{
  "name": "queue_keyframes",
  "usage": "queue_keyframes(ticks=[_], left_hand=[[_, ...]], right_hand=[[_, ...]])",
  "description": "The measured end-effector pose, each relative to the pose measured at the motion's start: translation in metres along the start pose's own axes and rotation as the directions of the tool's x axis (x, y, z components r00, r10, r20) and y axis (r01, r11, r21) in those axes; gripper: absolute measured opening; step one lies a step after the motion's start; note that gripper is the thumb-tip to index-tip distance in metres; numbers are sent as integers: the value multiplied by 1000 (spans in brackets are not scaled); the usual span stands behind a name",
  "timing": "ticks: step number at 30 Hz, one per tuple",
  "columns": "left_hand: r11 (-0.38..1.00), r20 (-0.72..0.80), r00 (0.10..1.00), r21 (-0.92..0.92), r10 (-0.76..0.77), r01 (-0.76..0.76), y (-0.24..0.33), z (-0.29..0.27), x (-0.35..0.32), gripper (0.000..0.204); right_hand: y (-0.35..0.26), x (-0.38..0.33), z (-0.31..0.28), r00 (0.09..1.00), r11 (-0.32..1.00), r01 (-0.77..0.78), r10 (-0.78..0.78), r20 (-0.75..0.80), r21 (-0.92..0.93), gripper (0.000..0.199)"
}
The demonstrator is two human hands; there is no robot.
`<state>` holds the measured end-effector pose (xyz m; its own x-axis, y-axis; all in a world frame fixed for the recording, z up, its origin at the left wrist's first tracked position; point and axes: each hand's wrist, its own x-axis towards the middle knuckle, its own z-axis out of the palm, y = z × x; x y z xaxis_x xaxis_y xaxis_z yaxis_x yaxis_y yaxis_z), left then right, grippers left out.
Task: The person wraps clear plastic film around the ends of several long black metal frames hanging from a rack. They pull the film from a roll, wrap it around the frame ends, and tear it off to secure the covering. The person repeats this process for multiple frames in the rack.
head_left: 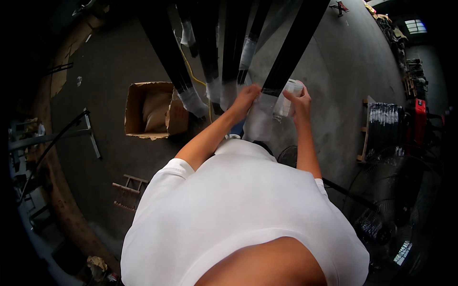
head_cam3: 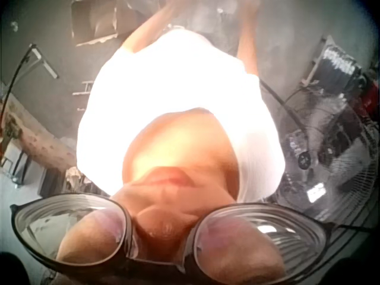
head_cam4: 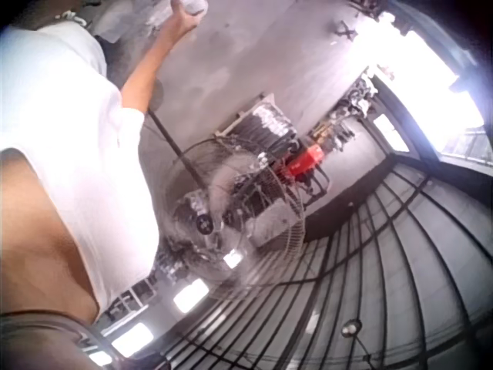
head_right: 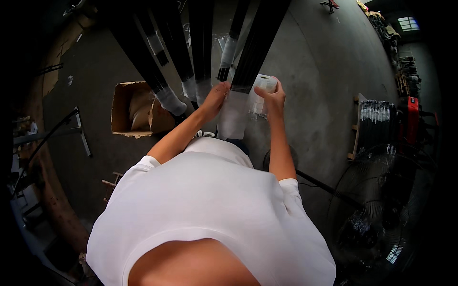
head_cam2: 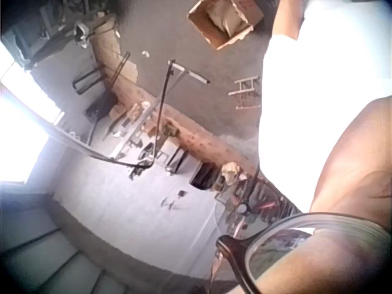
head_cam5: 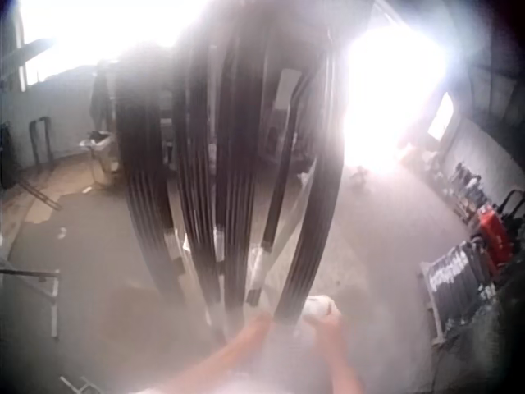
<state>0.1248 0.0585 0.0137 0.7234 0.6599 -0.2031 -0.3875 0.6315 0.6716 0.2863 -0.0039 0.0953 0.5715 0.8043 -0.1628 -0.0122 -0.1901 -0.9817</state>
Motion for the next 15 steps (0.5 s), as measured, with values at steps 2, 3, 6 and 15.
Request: queue_keyframes(ticks=[2, 3, 6, 15], left_hand=[[998, 26, 998, 30, 61, -62, -1, 0, -6, 16], [990, 57, 994, 98, 97, -102, 4, 5, -10, 17], [979, 46, 996, 184, 81, -88, 20, 22, -21, 21], [952, -60, 996, 303, 71, -49, 17, 10, -36, 24]], right_hand=[[6, 18, 4, 993, 998, 9, -17, 116, 68, 68], [9, 27, 6, 981, 992, 20, -43, 188, 123, 69], [28, 59, 21, 888, 959, -37, -98, 449, 282, 65], [40, 62, 76, 653, 737, -508, -8, 758, 445, 58]])
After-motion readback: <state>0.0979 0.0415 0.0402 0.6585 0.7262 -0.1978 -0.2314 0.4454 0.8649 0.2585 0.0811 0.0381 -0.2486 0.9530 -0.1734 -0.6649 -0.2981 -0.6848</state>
